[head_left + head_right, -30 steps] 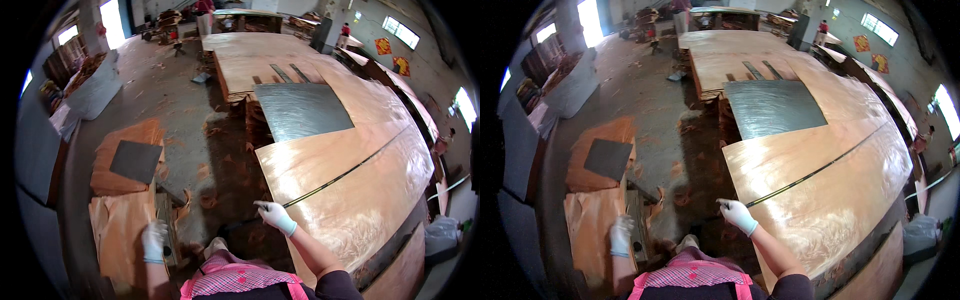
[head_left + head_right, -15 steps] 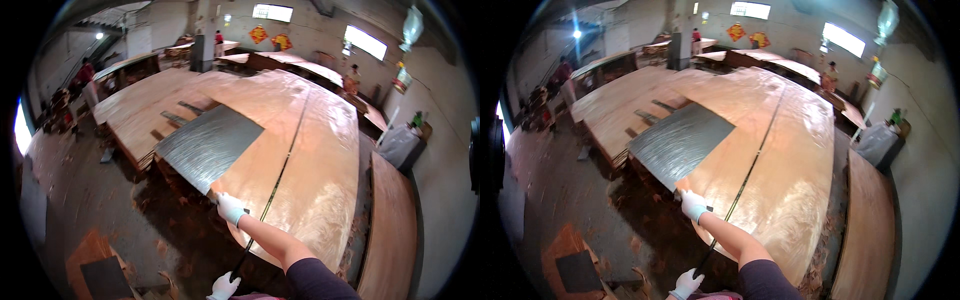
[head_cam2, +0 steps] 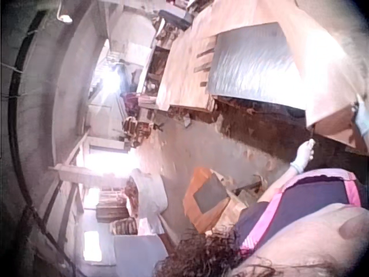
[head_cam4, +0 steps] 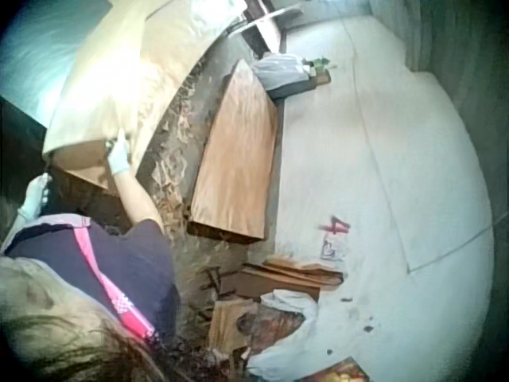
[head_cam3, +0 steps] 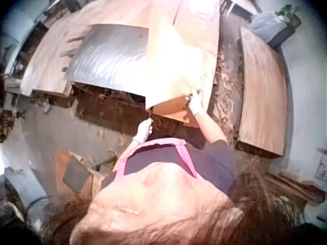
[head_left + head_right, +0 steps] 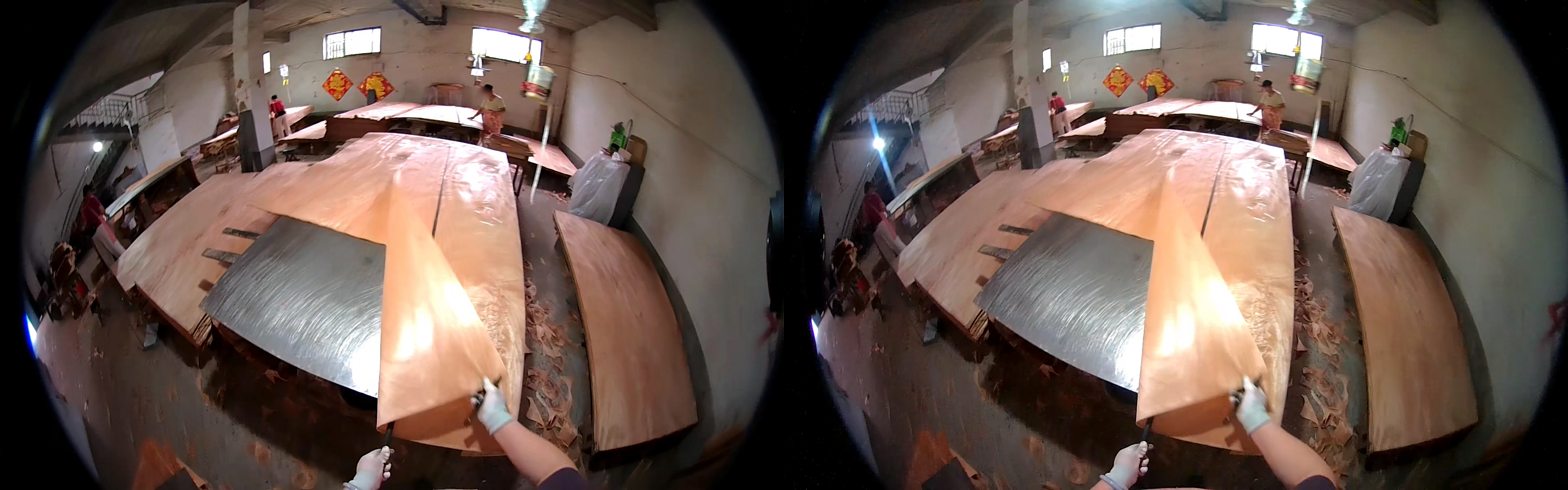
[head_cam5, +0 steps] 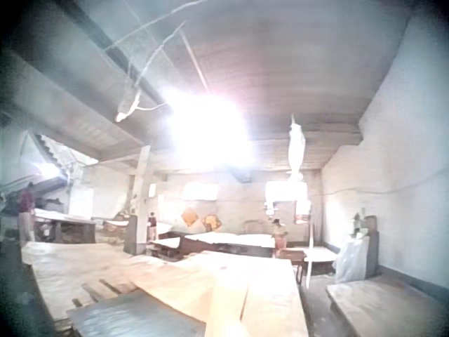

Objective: The person prepares sheets of wood veneer by marking them with a long straightedge and pen, cutting them with a utility knife, and applying pieces of tape to the surface. The person moves large sheets between stacks and onto a workbench during the process.

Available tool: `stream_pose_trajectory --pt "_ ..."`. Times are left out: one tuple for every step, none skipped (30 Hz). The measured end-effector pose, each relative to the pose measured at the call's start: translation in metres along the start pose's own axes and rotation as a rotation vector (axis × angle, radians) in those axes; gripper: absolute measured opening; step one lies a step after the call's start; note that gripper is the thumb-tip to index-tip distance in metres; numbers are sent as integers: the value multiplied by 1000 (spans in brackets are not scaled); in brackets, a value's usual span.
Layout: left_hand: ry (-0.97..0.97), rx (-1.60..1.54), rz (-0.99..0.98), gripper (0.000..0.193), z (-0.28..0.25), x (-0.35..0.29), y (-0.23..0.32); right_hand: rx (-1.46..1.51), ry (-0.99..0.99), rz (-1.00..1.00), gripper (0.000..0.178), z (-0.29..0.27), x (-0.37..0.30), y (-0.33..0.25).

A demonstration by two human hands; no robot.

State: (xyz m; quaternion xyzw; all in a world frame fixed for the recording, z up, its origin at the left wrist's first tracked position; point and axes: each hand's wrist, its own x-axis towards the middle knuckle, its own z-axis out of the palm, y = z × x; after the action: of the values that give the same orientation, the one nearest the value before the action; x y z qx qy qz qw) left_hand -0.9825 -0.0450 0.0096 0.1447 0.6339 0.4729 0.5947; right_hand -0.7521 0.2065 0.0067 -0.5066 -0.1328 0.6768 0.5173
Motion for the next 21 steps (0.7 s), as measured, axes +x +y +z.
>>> stream_pose_trajectory --pt "2 -31 -22 25 9 1 3 47 27 42 21 -40 4 1" --pt "1 -61 -46 26 18 2 6 93 55 82 23 -74 7 2" --pt "-10 -86 -44 24 19 -1 10 87 83 119 24 -92 -1 6" --pt "-3 -77 -36 24 17 -4 13 80 106 154 26 -106 -12 11" --pt "-4 -90 -55 23 20 -6 16 111 129 157 26 -125 -16 16" --pt "-5 -104 -76 22 23 -5 17 141 153 160 26 -144 -19 21" --pt "28 -99 -92 22 21 -4 15 182 150 182 26 -153 -26 29" --pt "-9 -119 -114 24 23 -5 19 205 153 190 26 -168 -29 35" --pt "-36 -121 -122 26 26 -4 20 204 175 232 26 -177 -40 35" --pt "-62 -123 -130 28 28 -2 21 203 197 275 26 -183 -50 37" --pt "-55 -128 -143 31 29 -6 26 126 190 241 29 -183 -51 49" --pt "-177 -127 -137 26 17 6 22 54 193 203 32 -190 -50 62" --pt "-123 -157 -181 31 -6 24 9 -19 64 271 39 -179 -69 68" --pt "-79 -187 -231 37 -21 36 -4 -80 57 310 43 -148 -95 62" --pt "-84 -84 -166 32 5 27 7 -105 15 289 44 -149 -109 53" --pt "-93 -81 -170 32 13 21 14 -132 -57 283 44 -140 -123 50" --pt "-82 -55 -147 32 15 16 19 -293 -139 260 43 -126 -136 48" --pt "-70 -33 -126 31 15 14 19 -459 -219 236 42 -113 -144 45" --pt "-115 -53 -118 27 11 13 19 -677 -401 236 42 -100 -138 44" --pt "-111 -60 -122 27 10 10 20 -776 -461 210 49 -69 -152 35" --pt "-210 -41 -135 25 19 8 23 -822 -481 143 48 -55 -153 40"
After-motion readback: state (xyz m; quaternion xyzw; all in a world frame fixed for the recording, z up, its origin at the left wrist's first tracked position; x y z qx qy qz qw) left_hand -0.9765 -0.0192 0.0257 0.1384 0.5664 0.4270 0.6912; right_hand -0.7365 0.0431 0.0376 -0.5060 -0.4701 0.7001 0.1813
